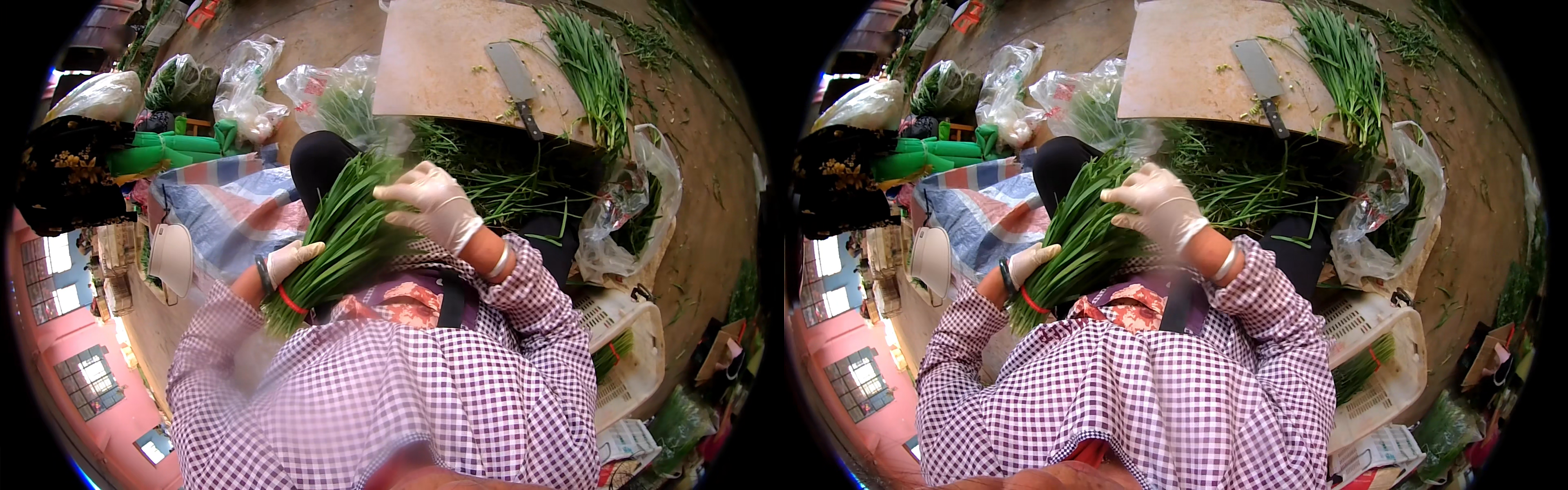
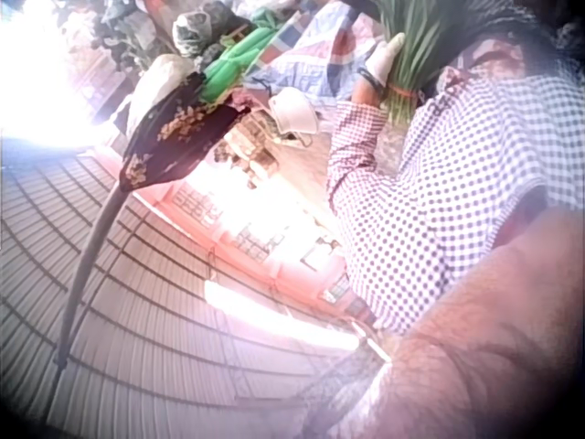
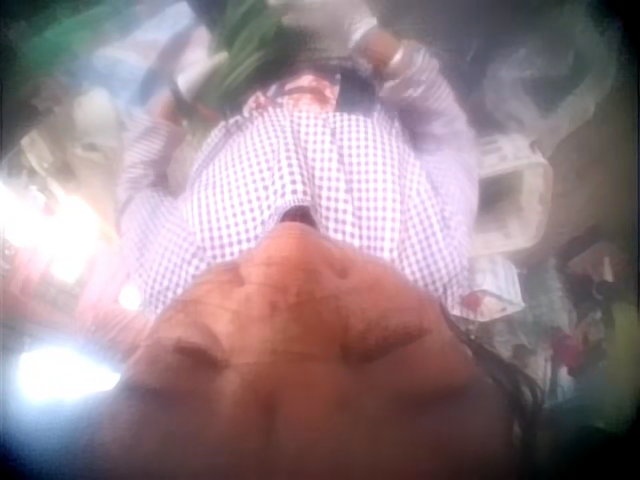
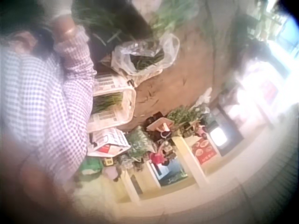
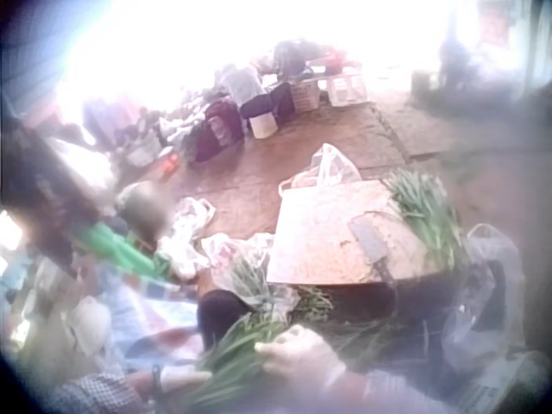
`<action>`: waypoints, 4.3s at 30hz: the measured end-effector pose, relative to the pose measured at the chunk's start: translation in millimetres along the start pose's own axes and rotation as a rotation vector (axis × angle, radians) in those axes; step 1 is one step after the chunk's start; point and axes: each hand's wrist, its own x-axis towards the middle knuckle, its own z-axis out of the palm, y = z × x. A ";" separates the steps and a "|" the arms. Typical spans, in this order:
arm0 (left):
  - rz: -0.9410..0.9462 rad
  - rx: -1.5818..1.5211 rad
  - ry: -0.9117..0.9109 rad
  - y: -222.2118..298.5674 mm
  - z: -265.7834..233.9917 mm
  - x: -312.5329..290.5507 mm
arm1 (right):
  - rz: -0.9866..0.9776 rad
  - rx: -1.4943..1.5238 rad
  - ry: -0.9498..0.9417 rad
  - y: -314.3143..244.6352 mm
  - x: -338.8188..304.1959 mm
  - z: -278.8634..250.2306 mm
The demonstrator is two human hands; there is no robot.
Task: The person bundles chives by hand, secures them with a tie, trims the root ends with a knife on a cutting board, and places the bundles into a plastic crate.
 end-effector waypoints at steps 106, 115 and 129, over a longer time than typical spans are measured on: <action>0.178 0.231 0.049 -29.7 -15.1 13.4 | 0.480 0.377 0.219 29.9 -19.2 10.1; 0.131 0.102 -0.032 -21.8 -10.9 16.2 | -0.162 0.090 -0.005 -29.5 -6.6 25.7; 0.085 -0.052 -0.037 -33.2 -18.4 28.4 | 0.374 0.344 -0.124 -23.2 -4.7 47.6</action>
